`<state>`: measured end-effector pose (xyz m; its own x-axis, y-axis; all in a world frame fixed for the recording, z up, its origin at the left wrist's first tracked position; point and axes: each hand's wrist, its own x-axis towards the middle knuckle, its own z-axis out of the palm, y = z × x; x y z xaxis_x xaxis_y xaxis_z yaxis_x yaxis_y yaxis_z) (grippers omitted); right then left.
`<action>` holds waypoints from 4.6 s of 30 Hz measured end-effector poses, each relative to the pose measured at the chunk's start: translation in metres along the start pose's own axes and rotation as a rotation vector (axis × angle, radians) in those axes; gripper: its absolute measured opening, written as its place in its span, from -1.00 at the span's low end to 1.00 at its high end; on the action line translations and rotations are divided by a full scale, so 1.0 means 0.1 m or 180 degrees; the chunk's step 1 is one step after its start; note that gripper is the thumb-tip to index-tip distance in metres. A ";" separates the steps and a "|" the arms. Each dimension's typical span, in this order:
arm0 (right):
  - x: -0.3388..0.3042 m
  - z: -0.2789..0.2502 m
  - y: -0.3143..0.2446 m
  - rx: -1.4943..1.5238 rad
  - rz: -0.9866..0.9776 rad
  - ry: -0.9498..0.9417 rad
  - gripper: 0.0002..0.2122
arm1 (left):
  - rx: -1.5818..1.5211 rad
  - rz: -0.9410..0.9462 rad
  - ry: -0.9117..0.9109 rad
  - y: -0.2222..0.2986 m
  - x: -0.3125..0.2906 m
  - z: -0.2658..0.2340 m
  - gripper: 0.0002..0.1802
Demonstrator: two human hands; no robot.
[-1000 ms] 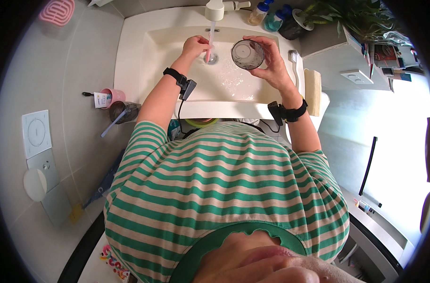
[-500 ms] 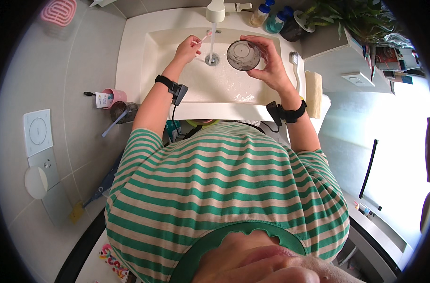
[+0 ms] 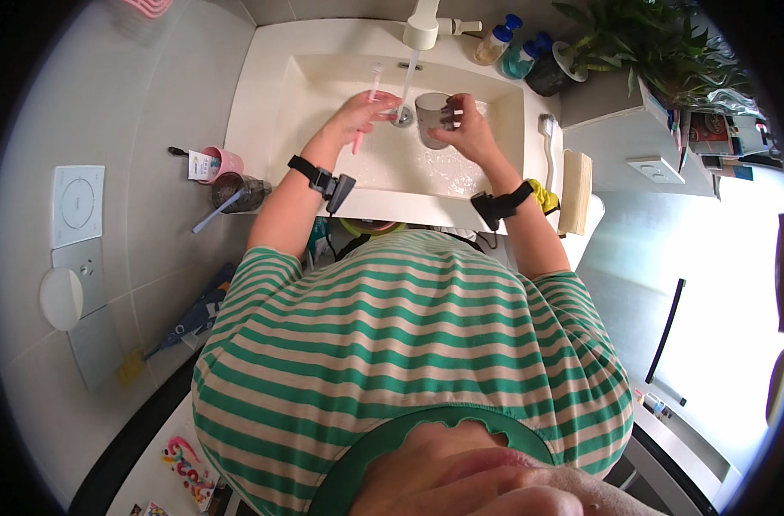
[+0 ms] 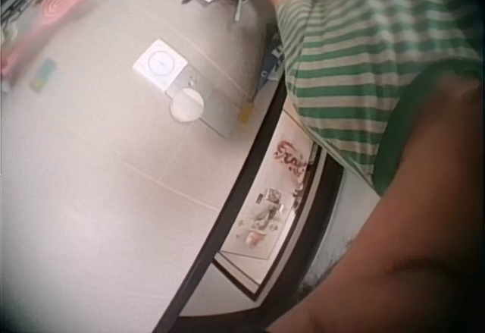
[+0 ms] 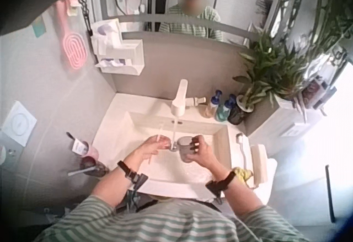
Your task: The person wipes the bathroom mirror and sink area with a yellow cloth, then rinses the cloth under running water. They proceed to rinse two toothbrushes and two cups under the tap, placing them back on the sink counter.
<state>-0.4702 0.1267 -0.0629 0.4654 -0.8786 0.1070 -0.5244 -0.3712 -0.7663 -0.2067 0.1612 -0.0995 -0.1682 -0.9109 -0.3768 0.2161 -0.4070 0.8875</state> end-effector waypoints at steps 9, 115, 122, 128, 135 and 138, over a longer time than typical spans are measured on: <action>0.07 0.34 -0.33 0.0104 -0.0410 0.1026 -0.26 | -0.1584 0.0425 -0.0400 -0.14 -0.15 0.14 -0.65; 1.28 1.62 -1.03 0.0725 -0.1151 -0.0154 -0.30 | 0.2527 0.2640 0.2957 0.52 -1.83 0.22 -0.63; 1.93 2.56 -1.43 0.0355 -0.1198 -0.0184 -0.25 | 0.1942 0.1394 0.2387 0.07 -2.76 0.32 -0.86; 2.34 2.98 -1.43 0.0073 -0.0992 -0.0101 -0.18 | 0.1539 0.0910 0.2868 -0.34 -3.22 0.23 -0.87; 1.59 2.42 -1.53 0.0195 -0.1253 -0.0253 -0.32 | 0.1790 0.0768 0.3584 -0.77 -3.21 -0.24 -0.51; 0.86 2.27 -1.56 0.1171 -0.0858 -0.2271 -0.60 | 0.1479 0.0959 0.3655 -0.82 -3.00 -0.51 -0.17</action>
<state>-0.1864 0.1778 -0.0782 0.9446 -0.3278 -0.0151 -0.1228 -0.3107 -0.9425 -0.1251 0.4641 -0.0728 0.8041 -0.5924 0.0495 -0.2944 -0.3245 0.8989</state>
